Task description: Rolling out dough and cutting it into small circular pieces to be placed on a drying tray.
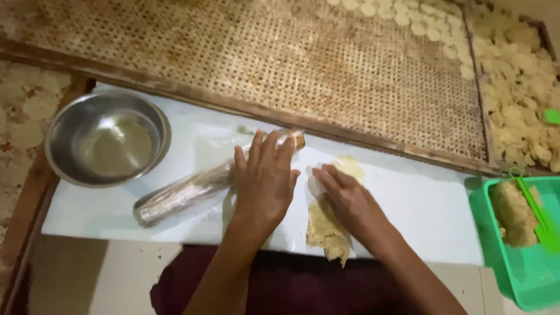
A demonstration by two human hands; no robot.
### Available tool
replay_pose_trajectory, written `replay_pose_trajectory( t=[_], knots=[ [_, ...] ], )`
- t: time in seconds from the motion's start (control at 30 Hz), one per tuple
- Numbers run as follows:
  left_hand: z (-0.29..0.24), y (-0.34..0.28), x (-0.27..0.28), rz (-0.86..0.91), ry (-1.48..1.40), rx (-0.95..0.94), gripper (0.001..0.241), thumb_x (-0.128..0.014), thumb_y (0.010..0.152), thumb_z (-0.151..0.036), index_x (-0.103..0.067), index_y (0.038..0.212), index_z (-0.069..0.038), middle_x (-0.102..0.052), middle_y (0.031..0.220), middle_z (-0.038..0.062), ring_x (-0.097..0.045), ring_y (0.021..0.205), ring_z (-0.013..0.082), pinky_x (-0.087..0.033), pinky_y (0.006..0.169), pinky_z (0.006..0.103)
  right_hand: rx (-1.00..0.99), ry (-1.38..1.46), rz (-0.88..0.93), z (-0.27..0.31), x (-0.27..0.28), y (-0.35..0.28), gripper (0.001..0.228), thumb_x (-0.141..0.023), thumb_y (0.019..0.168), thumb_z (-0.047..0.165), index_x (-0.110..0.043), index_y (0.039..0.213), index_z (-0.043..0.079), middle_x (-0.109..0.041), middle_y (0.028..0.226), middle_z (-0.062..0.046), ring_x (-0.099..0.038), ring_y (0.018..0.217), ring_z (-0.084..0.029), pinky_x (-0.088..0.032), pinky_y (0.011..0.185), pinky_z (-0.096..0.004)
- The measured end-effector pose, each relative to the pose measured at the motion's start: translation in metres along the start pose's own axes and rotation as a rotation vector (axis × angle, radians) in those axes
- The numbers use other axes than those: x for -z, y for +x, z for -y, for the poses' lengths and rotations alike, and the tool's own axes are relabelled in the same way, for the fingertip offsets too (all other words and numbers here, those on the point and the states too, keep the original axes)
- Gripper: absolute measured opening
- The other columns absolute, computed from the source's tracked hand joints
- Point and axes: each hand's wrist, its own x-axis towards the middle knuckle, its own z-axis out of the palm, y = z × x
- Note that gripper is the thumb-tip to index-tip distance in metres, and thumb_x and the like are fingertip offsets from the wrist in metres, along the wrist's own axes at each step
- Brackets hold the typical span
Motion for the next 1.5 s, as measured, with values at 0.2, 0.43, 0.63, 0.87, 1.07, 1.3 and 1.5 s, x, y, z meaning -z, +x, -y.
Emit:
replay_pose_trajectory(
  t=[0.2, 0.43, 0.63, 0.87, 1.07, 1.3, 1.5],
  knots=[
    [-0.002, 0.002, 0.004, 0.035, -0.033, 0.016, 0.058, -0.069, 0.095, -0.019, -0.048, 0.148, -0.007, -0.045, 0.149, 0.026, -0.030, 0.148, 0.0497, -0.020, 0.109, 0.0818, -0.002, -0.036, -0.029, -0.008, -0.006, 0.005, 0.049, -0.062, 0.094, 0.014, -0.053, 0.141, 0.022, -0.062, 0.134, -0.022, -0.069, 0.110, -0.045, -0.065, 0.081, -0.054],
    [-0.004, 0.001, 0.004, 0.041, -0.023, -0.003, 0.060, -0.067, 0.096, -0.019, -0.045, 0.150, -0.006, -0.043, 0.150, 0.026, -0.028, 0.149, 0.0494, -0.018, 0.110, 0.0814, -0.036, -0.020, -0.024, -0.001, 0.004, 0.004, 0.052, -0.066, 0.090, 0.016, -0.055, 0.141, 0.020, -0.063, 0.135, -0.020, -0.068, 0.109, -0.047, -0.064, 0.081, -0.056],
    [-0.007, 0.000, 0.003, 0.040, 0.025, -0.016, 0.059, -0.072, 0.093, -0.024, -0.051, 0.146, -0.009, -0.047, 0.147, 0.024, -0.033, 0.147, 0.0487, -0.025, 0.109, 0.0800, -0.132, 0.288, 0.064, -0.011, 0.054, 0.008, 0.046, -0.065, 0.090, 0.008, -0.059, 0.136, 0.007, -0.065, 0.128, -0.031, -0.064, 0.109, -0.057, -0.060, 0.084, -0.065],
    [0.002, -0.002, -0.005, -0.058, 0.047, -0.043, 0.061, -0.074, 0.090, -0.024, -0.052, 0.145, -0.009, -0.049, 0.146, 0.021, -0.036, 0.145, 0.0481, -0.029, 0.106, 0.0796, -0.253, 0.118, -0.206, -0.042, 0.101, -0.038, 0.055, -0.067, 0.094, 0.016, -0.055, 0.148, 0.015, -0.060, 0.142, -0.019, -0.067, 0.106, -0.046, -0.063, 0.078, -0.052],
    [0.005, -0.001, -0.009, -0.059, 0.072, -0.047, 0.063, -0.075, 0.090, -0.024, -0.051, 0.147, -0.010, -0.049, 0.145, 0.021, -0.038, 0.144, 0.0478, -0.030, 0.105, 0.0805, -0.199, 0.155, -0.133, -0.027, 0.047, -0.061, 0.051, -0.069, 0.090, 0.013, -0.058, 0.140, 0.009, -0.059, 0.139, -0.023, -0.058, 0.126, -0.049, -0.052, 0.100, -0.058],
    [0.005, -0.001, -0.011, -0.046, 0.048, -0.039, 0.063, -0.073, 0.091, -0.022, -0.050, 0.148, -0.009, -0.048, 0.146, 0.023, -0.037, 0.144, 0.0492, -0.028, 0.104, 0.0824, -0.203, 0.017, -0.026, -0.017, 0.003, -0.059, 0.053, -0.068, 0.092, 0.022, -0.056, 0.144, 0.024, -0.057, 0.145, -0.009, -0.063, 0.123, -0.038, -0.057, 0.099, -0.050],
    [0.001, -0.001, -0.005, -0.010, 0.040, -0.029, 0.061, -0.072, 0.092, -0.022, -0.049, 0.148, -0.009, -0.047, 0.148, 0.023, -0.035, 0.146, 0.0490, -0.027, 0.106, 0.0823, -0.123, -0.054, -0.080, -0.016, -0.002, -0.054, 0.055, -0.067, 0.091, 0.019, -0.054, 0.144, 0.024, -0.060, 0.141, -0.009, -0.065, 0.119, -0.038, -0.060, 0.091, -0.050]
  ],
)
